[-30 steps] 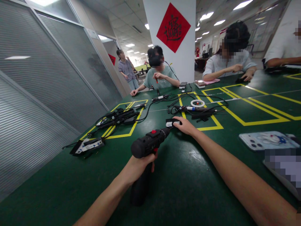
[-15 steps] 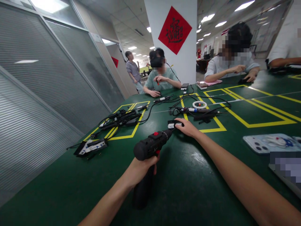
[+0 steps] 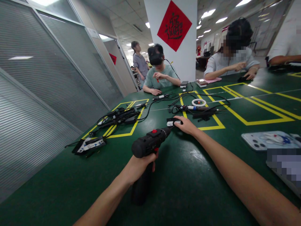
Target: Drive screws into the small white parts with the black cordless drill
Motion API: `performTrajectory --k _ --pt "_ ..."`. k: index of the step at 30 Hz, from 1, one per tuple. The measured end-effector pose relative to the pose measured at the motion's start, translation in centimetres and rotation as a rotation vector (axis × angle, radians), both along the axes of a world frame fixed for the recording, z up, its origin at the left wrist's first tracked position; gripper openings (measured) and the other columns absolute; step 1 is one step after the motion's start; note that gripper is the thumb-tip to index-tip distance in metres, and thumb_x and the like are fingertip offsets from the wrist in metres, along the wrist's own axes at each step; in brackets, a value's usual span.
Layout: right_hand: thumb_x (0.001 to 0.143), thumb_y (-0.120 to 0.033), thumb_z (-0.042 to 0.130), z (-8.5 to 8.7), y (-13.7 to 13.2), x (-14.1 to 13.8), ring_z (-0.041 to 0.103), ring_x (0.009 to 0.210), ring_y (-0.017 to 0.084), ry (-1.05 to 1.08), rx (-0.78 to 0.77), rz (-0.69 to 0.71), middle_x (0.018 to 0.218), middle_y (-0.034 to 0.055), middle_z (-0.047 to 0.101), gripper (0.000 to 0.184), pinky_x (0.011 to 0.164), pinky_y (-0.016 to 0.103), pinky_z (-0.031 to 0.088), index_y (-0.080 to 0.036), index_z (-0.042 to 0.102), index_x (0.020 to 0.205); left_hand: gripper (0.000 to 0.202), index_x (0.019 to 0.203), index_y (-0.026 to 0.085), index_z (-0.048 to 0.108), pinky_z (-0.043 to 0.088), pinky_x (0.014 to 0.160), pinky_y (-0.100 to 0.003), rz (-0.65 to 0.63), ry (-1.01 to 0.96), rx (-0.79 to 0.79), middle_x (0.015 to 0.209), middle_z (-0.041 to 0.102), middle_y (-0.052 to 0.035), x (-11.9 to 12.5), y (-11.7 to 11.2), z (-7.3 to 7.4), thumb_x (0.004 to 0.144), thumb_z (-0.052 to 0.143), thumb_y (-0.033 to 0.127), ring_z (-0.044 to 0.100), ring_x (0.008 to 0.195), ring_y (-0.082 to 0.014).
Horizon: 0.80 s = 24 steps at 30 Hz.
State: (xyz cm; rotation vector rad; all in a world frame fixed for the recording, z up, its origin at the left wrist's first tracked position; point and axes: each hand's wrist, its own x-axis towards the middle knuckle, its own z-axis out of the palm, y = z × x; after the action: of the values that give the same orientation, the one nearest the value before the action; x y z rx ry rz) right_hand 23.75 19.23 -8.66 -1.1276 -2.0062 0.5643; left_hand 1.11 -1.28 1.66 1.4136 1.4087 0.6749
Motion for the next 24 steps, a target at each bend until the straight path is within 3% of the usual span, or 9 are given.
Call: performTrajectory --k 24 --pt "0.087 -0.034 0.055 0.15 -0.12 0.05 0.057 0.109 0.020 0.010 -0.007 0.004 0.120 0.0077 0.062 0.041 0.099 0.032 0.040 -0.021 0.058 0.126 0.015 0.085 0.016 0.059 0.038 0.059 -0.028 -0.004 -0.013 -0.012 0.060 0.059 -0.0011 0.37 -0.12 0.78 0.079 0.053 0.027 0.055 0.057 -0.0167"
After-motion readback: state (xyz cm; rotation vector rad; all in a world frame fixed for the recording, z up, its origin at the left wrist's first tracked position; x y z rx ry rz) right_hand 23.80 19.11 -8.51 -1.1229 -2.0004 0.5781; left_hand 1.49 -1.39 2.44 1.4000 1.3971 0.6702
